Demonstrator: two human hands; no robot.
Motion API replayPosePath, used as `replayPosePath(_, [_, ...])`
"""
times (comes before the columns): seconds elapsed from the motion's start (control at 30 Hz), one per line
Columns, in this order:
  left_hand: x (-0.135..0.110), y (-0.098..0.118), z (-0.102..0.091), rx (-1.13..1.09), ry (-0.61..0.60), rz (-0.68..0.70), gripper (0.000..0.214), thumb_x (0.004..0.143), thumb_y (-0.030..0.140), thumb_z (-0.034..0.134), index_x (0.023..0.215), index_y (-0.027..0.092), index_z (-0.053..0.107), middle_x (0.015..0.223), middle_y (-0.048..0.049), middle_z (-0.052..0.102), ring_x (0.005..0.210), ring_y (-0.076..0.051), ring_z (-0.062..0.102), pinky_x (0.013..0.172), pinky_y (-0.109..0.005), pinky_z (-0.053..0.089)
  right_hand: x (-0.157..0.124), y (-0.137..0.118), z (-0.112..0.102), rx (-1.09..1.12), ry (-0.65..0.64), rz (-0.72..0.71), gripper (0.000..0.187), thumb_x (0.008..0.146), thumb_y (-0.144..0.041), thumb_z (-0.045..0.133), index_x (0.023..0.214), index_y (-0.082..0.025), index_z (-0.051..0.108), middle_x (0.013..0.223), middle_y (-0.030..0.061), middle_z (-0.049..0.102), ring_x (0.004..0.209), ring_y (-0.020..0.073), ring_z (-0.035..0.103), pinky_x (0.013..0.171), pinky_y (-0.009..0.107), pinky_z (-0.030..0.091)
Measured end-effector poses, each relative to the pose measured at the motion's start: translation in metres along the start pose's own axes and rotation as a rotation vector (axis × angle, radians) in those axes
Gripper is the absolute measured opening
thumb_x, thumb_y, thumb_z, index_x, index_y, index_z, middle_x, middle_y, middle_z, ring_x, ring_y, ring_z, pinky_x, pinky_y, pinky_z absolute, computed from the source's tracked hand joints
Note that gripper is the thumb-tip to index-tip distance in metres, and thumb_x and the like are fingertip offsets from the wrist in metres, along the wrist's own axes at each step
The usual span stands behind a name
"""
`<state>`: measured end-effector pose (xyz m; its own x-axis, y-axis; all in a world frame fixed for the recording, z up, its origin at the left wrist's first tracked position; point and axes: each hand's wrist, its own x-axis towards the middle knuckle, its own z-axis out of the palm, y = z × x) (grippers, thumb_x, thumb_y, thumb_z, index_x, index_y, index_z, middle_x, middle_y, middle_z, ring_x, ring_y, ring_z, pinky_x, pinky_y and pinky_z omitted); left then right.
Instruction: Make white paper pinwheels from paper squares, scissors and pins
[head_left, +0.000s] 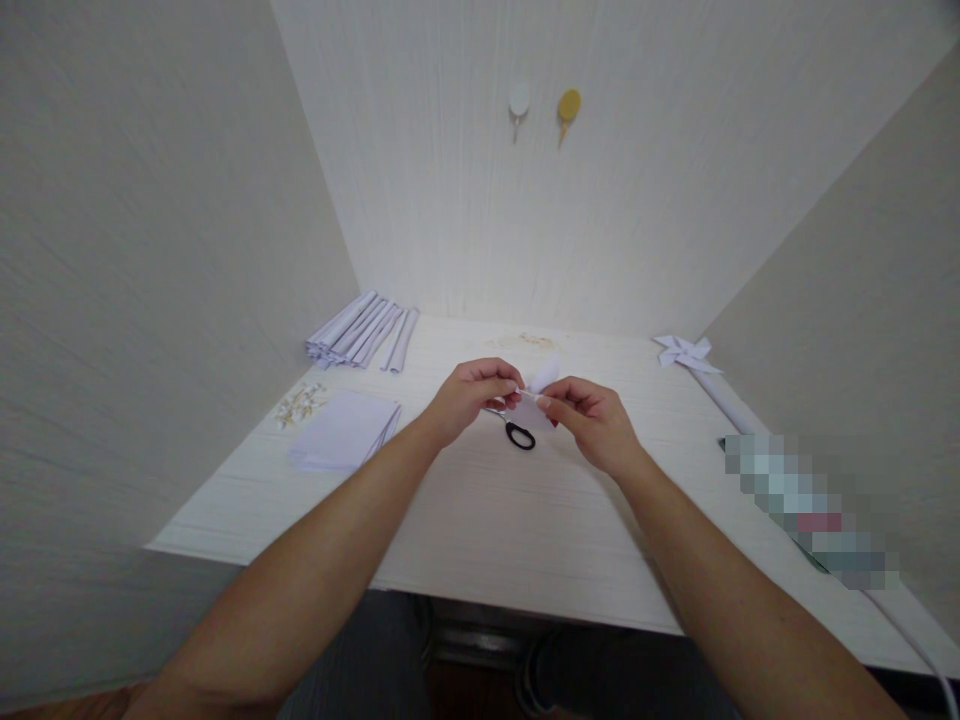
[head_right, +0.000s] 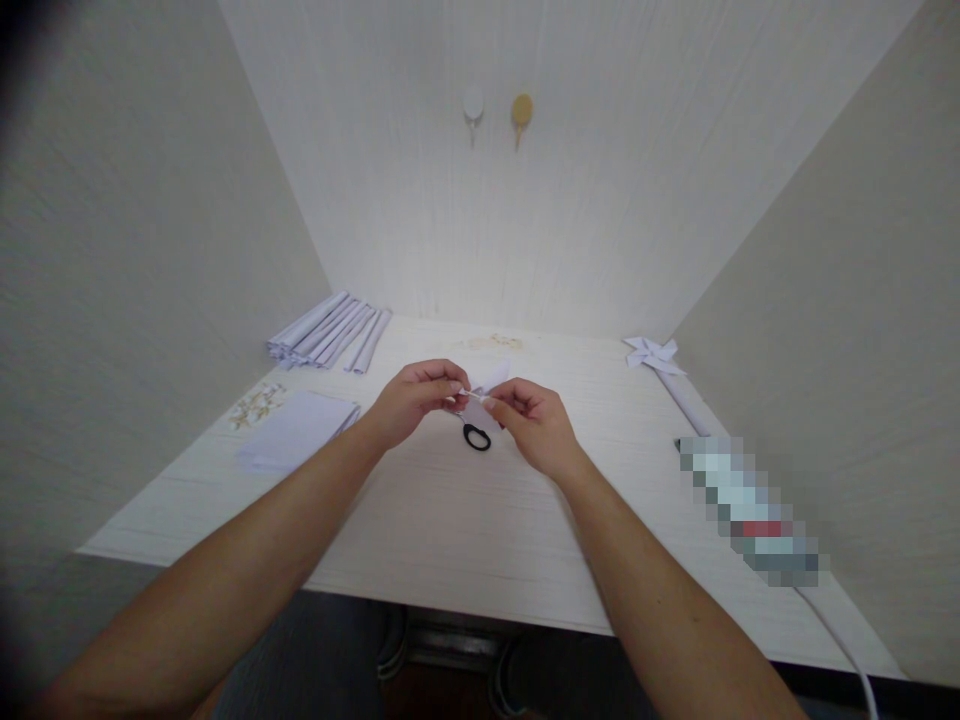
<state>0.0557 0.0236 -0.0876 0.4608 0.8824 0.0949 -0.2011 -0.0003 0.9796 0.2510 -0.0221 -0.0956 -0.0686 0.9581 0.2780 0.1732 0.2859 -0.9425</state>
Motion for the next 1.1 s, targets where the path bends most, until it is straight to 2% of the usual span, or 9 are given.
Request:
replayPosePath(0.3, [-0.0005, 0.0014, 0.0025, -0.005, 0.020, 0.009, 0.014, 0.069, 0.026, 0.074, 0.078, 0.015, 0.073, 0.077, -0.0026, 0.068, 0.069, -0.011, 0.061, 0.068, -0.025, 0.051, -0.0008, -0.0044, 0.0013, -0.008, -0.006, -0.004, 0.028, 0.076, -0.047, 0.077, 0.075, -0.020, 0.069, 0.061, -0.0006, 0.062, 0.058, 0.0137, 0.051, 0.055, 0.028, 0.041])
replayPosePath(0.43, [-0.0002, -0.0004, 0.0018, 0.002, 0.018, 0.032, 0.020, 0.072, 0.026, 0.073, 0.089, 0.016, 0.074, 0.078, -0.0017, 0.067, 0.069, -0.012, 0.062, 0.071, -0.027, 0.052, -0.0019, -0.0042, 0.0024, -0.017, 0.001, -0.011, 0.026, 0.077, -0.044, 0.077, 0.076, -0.019, 0.070, 0.065, 0.0000, 0.064, 0.059, 0.0133, 0.051, 0.055, 0.027, 0.040])
replayPosePath(0.53, [0.0002, -0.0021, 0.0016, -0.014, 0.023, 0.086, 0.027, 0.073, 0.025, 0.074, 0.097, 0.018, 0.067, 0.072, 0.0030, 0.064, 0.067, -0.012, 0.065, 0.070, -0.026, 0.051, -0.0028, -0.0036, 0.0041, -0.033, 0.022, -0.020, 0.026, 0.078, -0.044, 0.076, 0.077, -0.019, 0.069, 0.065, -0.0002, 0.065, 0.058, 0.0132, 0.051, 0.055, 0.027, 0.040])
replayPosePath(0.67, [0.0013, -0.0034, 0.0026, -0.031, 0.048, 0.104, 0.025, 0.073, 0.025, 0.075, 0.088, 0.019, 0.056, 0.073, 0.0021, 0.069, 0.068, -0.013, 0.069, 0.070, -0.026, 0.049, -0.0042, -0.0030, 0.0068, -0.069, 0.062, -0.048, 0.025, 0.081, -0.044, 0.074, 0.078, -0.020, 0.067, 0.066, -0.0006, 0.064, 0.059, 0.0134, 0.053, 0.056, 0.027, 0.042])
replayPosePath(0.87, [0.0006, -0.0003, 0.0051, -0.065, 0.044, 0.076, 0.013, 0.073, 0.023, 0.071, 0.082, 0.015, 0.065, 0.076, -0.0030, 0.073, 0.075, -0.014, 0.069, 0.074, -0.027, 0.049, -0.0062, -0.0046, 0.0071, -0.147, 0.081, -0.082, 0.020, 0.086, -0.037, 0.069, 0.077, -0.021, 0.064, 0.064, -0.0021, 0.060, 0.059, 0.0133, 0.053, 0.056, 0.027, 0.041])
replayPosePath(1.1, [0.0010, -0.0015, 0.0061, -0.074, 0.073, 0.096, 0.019, 0.067, 0.022, 0.079, 0.078, 0.014, 0.066, 0.071, -0.0015, 0.071, 0.071, -0.014, 0.068, 0.075, -0.028, 0.049, -0.0080, -0.0073, 0.0069, -0.171, 0.056, -0.111, 0.018, 0.089, -0.035, 0.067, 0.079, -0.021, 0.063, 0.066, -0.0021, 0.060, 0.060, 0.0130, 0.053, 0.056, 0.026, 0.040])
